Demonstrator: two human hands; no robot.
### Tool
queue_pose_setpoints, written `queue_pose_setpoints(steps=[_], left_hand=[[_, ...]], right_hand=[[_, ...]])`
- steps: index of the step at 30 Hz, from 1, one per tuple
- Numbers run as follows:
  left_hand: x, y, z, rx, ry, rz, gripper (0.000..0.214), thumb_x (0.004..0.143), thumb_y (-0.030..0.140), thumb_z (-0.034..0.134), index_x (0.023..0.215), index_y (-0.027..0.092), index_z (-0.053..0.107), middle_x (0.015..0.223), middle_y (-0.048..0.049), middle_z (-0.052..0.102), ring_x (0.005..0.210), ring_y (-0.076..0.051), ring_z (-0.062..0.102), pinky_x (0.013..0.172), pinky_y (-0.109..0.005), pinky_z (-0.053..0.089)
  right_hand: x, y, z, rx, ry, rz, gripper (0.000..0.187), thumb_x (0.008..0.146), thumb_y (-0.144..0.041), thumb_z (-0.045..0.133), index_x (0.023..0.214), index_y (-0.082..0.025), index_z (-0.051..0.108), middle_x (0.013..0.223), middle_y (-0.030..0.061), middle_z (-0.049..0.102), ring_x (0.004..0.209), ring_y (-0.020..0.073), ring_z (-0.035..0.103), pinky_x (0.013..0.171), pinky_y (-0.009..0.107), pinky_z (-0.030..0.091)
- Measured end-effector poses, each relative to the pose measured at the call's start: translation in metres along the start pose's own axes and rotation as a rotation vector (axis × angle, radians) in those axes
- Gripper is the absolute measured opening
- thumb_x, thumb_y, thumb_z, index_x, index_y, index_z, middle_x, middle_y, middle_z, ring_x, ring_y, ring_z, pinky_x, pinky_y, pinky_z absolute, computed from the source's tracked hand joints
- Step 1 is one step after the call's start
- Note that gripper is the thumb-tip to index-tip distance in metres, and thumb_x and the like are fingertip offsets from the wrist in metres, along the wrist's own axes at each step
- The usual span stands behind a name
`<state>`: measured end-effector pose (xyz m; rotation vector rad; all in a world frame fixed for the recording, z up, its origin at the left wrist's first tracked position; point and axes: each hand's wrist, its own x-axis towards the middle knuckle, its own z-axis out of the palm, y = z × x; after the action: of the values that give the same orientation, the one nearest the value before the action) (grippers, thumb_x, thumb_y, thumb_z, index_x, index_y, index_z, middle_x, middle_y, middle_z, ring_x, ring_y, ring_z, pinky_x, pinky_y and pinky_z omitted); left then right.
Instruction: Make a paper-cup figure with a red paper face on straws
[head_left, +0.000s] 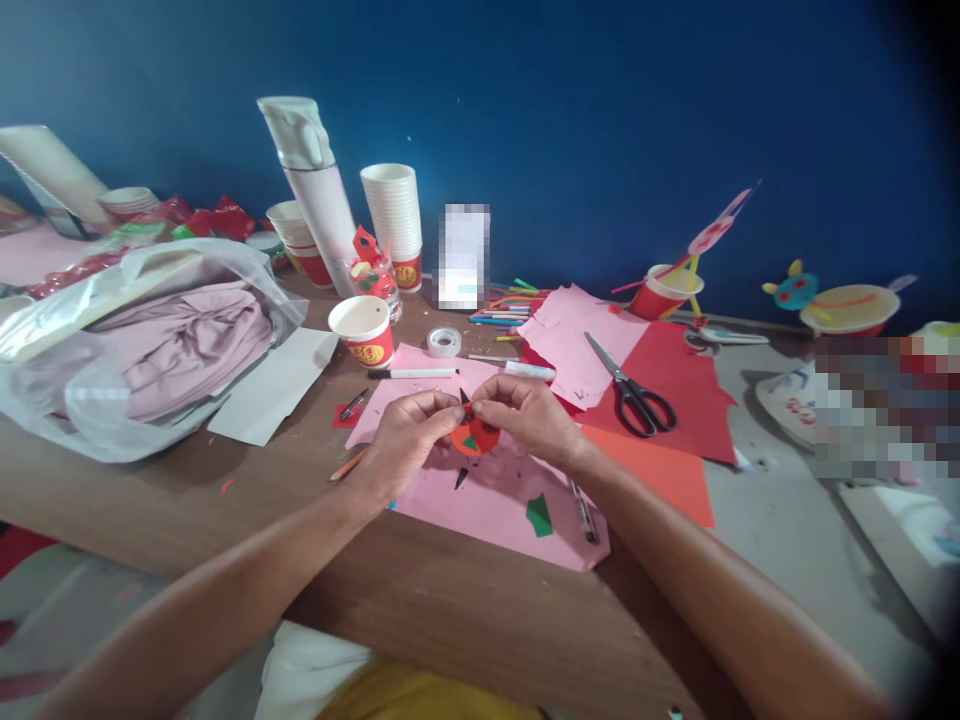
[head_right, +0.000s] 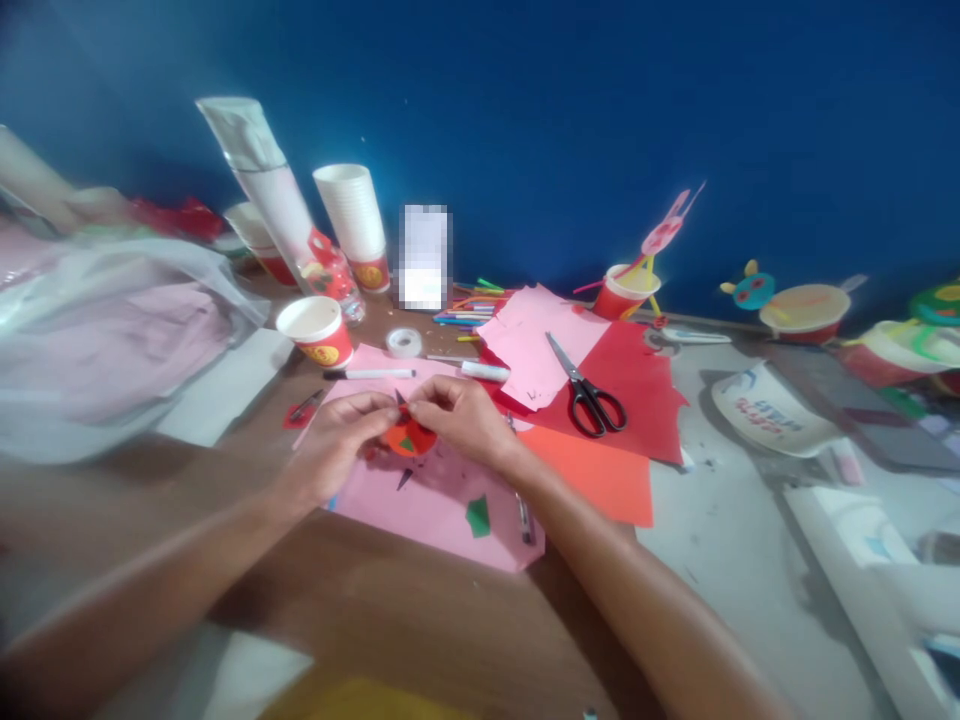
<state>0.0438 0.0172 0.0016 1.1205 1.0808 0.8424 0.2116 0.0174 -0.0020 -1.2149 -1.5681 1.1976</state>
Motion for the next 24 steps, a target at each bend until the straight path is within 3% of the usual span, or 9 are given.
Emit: queue_pose_setpoints(steps=[5, 10, 18, 24], left_hand=[[-0.001, 0.002, 0.0, 0.017, -0.004, -0.02, 0.01, 0.071, 0.025, 0.061, 0.074, 0.016, 0.061, 0.055, 0.0037, 0.053, 0.046, -0.007, 0.048, 0.041, -0.018, 0.035], [-0.002, 0.003, 0.0, 0.045, 0.0, -0.001, 0.017, 0.069, 0.031, 0.065, 0.068, 0.015, 0.059, 0.058, 0.0034, 0.055, 0.048, -0.007, 0.049, 0.046, -0.019, 0.038], [-0.007, 0.008, 0.005, 0.168, 0.127, 0.113, 0.017, 0.066, 0.023, 0.066, 0.054, 0.014, 0.056, 0.05, 0.005, 0.048, 0.047, -0.006, 0.04, 0.043, -0.018, 0.029], [-0.004, 0.006, 0.004, 0.052, 0.156, 0.082, 0.019, 0.066, 0.028, 0.067, 0.059, 0.015, 0.054, 0.053, 0.0047, 0.052, 0.045, -0.007, 0.045, 0.042, -0.019, 0.034]], right_hand=[[0.0, -0.001, 0.0, -0.01, 0.015, -0.006, 0.01, 0.076, -0.023, 0.055, 0.07, -0.016, 0.06, 0.065, -0.0026, 0.058, 0.059, 0.0093, 0.052, 0.054, 0.021, 0.04], [-0.001, -0.004, 0.002, -0.036, 0.012, -0.001, 0.009, 0.075, -0.021, 0.053, 0.071, -0.016, 0.06, 0.067, -0.0019, 0.059, 0.061, 0.0099, 0.052, 0.056, 0.022, 0.041], [-0.003, -0.005, 0.008, -0.054, -0.015, 0.008, 0.009, 0.075, -0.02, 0.054, 0.07, -0.016, 0.061, 0.067, -0.0011, 0.06, 0.062, 0.0102, 0.053, 0.057, 0.023, 0.042], [0.0, -0.006, -0.003, 0.086, -0.041, 0.043, 0.014, 0.077, -0.028, 0.058, 0.081, -0.017, 0.064, 0.077, 0.001, 0.064, 0.069, 0.0117, 0.057, 0.066, 0.026, 0.045]])
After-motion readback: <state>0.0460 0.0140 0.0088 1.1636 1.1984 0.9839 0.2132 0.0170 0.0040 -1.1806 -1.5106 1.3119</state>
